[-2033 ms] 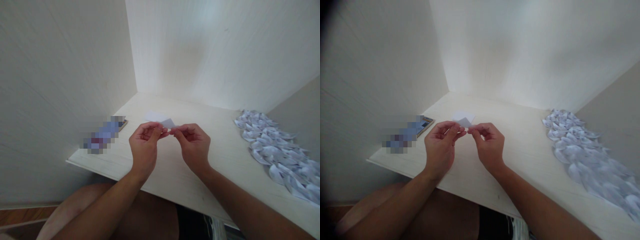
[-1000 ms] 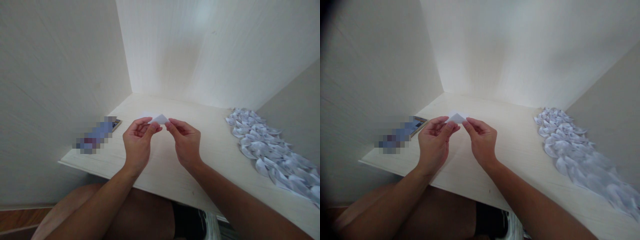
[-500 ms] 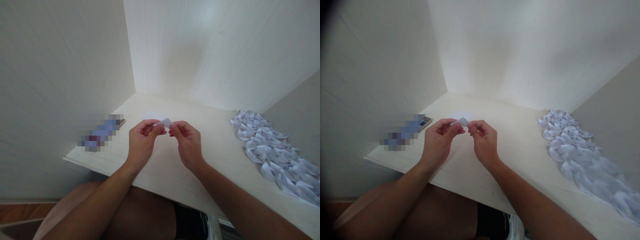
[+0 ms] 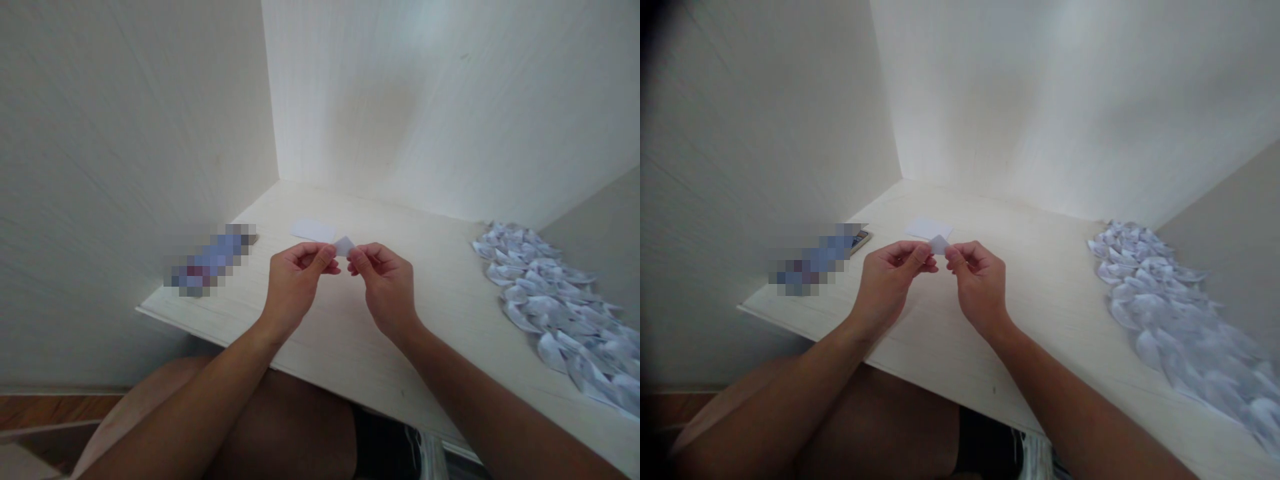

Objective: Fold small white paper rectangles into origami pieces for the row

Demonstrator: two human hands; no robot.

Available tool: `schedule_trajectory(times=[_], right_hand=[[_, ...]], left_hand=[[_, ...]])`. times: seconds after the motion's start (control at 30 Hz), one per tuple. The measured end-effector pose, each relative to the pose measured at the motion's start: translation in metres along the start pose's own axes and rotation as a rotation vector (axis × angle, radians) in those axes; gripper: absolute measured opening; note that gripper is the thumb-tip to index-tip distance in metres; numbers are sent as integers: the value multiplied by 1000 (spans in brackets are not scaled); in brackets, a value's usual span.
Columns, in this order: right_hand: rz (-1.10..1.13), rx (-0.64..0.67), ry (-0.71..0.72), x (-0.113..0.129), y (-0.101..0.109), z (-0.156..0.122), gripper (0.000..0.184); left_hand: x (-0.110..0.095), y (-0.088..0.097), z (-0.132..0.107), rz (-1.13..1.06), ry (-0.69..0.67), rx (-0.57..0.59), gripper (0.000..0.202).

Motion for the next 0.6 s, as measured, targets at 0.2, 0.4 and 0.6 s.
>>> schedule_trajectory(times=[0.2,0.4,0.6], right_hand=[[-45,7,-25,2,4,2,18],[-64,19,6,8,7,3,15],[-37,49,26,12,6,3,17]], left_hand=[[2,2,0,24,9,16,27],[-1,0,-2,70,-45,49,26],[-1,0,-3,-30,-47,49,25]])
Point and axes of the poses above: each hand's wrist, its own z-axis towards the middle knuckle, its own y-axis out of the back of the hand, x = y × z, the point moved 2 cm from there along z, towards the middle knuckle, and after that the axes turned 8 degrees about -z, right-handed, at the moved point
